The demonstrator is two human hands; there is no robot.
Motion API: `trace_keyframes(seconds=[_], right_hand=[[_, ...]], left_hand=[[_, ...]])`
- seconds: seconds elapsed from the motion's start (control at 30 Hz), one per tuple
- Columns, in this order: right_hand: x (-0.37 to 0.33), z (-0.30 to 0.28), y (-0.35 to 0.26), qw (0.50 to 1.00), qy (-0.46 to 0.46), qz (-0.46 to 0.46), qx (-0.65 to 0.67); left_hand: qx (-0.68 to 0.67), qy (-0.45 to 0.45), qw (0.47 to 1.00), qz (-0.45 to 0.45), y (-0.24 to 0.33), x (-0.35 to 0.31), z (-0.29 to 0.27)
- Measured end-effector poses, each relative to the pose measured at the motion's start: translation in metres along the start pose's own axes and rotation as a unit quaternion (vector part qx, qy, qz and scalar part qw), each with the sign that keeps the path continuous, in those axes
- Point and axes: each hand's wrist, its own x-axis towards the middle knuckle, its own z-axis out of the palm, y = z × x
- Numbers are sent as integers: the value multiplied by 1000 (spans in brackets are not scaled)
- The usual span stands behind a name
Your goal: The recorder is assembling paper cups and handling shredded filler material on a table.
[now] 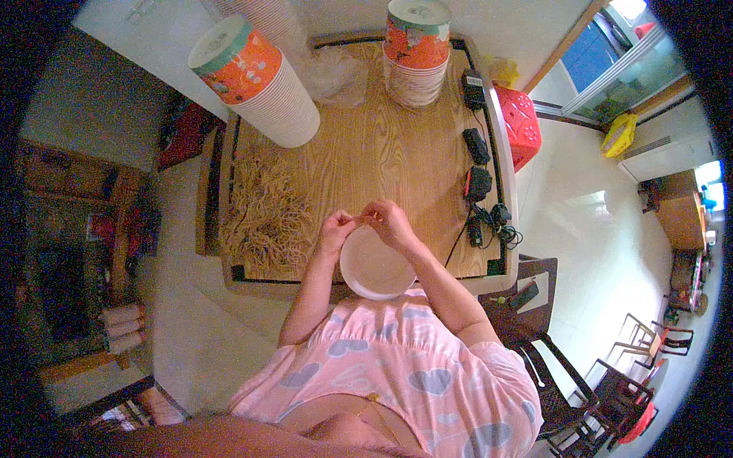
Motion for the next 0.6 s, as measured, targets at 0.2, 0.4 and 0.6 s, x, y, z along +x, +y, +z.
trace_keyframes(seconds=[0.2, 0.4, 0.6], right_hand=[[0, 3, 2, 1000, 24, 14, -2], [1, 0, -3, 999, 1, 38, -2], [2, -3, -4, 997, -37, 62, -4]], left_hand=[[4, 8, 999, 41, 0, -1, 4], [13, 12, 997, 79, -4, -1, 1], [134, 39, 987, 78, 4, -6, 6]])
